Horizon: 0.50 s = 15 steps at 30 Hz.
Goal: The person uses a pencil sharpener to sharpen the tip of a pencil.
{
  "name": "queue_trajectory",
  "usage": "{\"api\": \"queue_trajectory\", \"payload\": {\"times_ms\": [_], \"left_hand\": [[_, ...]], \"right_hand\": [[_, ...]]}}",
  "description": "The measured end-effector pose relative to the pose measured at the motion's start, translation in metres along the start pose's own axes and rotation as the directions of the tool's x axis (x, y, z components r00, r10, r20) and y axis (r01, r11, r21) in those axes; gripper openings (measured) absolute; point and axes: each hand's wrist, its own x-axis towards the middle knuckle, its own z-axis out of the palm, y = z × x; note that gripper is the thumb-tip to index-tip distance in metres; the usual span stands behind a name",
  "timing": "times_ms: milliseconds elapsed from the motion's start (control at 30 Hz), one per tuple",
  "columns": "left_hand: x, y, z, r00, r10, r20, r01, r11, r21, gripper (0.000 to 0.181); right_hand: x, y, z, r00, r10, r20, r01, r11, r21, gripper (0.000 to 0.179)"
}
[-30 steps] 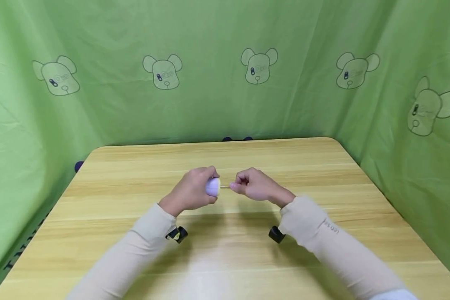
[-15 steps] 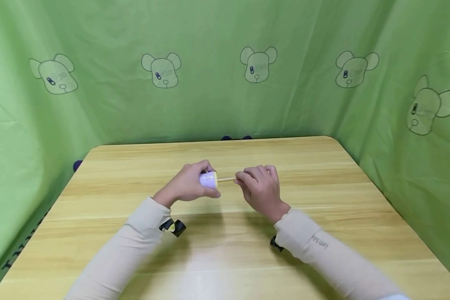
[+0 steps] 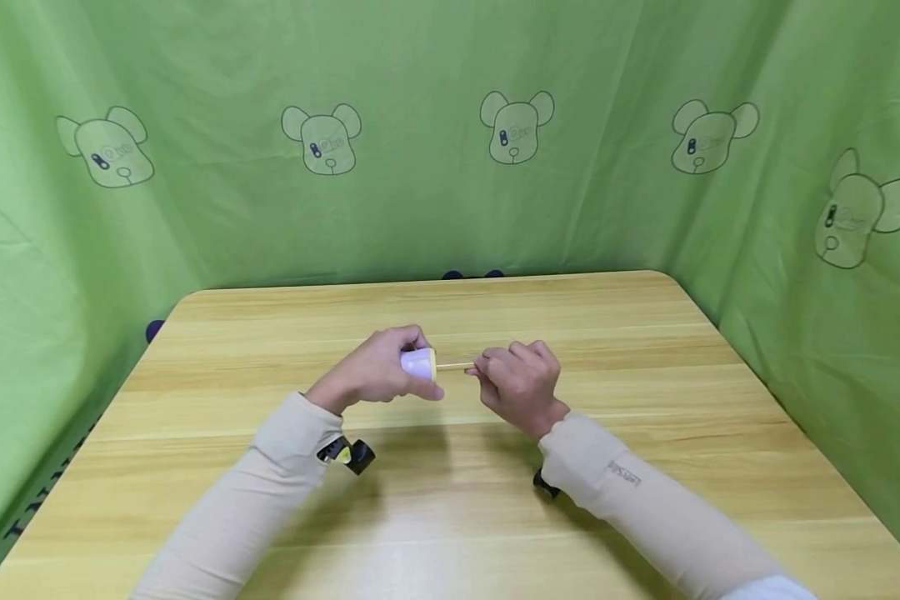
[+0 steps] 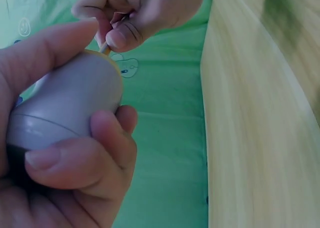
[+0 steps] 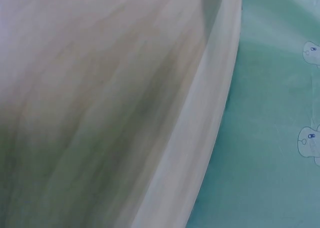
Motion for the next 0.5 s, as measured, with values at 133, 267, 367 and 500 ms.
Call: {"api": "queue_trajectory", "payload": {"times_ms": [133, 267, 367, 500], "left_hand": [[0.000, -0.004, 0.004, 0.999, 0.023, -0.023, -0.023, 0.999, 0.034, 0.041], [0.000, -0.008, 0.009, 0.997, 0.064, -0.050, -0.059, 0.994, 0.093, 0.041], [0.000, -0.010, 0.013, 0.993, 0.090, -0.082, -0.077, 0.986, 0.147, 0.042], [0.001, -0.011, 0.021, 0.976, 0.151, -0.158, -0.106, 0.959, 0.262, 0.043]], "right_hand": [[0.000, -0.001, -0.001, 0.999, -0.004, 0.053, 0.003, 1.000, 0.012, 0.042], [0.004, -0.002, -0.007, 0.973, 0.078, 0.218, -0.093, 0.994, 0.061, 0.043], [0.011, -0.002, -0.012, 0.911, 0.145, 0.386, -0.198, 0.975, 0.100, 0.041], [0.025, 0.001, -0.019, 0.728, 0.238, 0.643, -0.392, 0.914, 0.106, 0.030]]}}
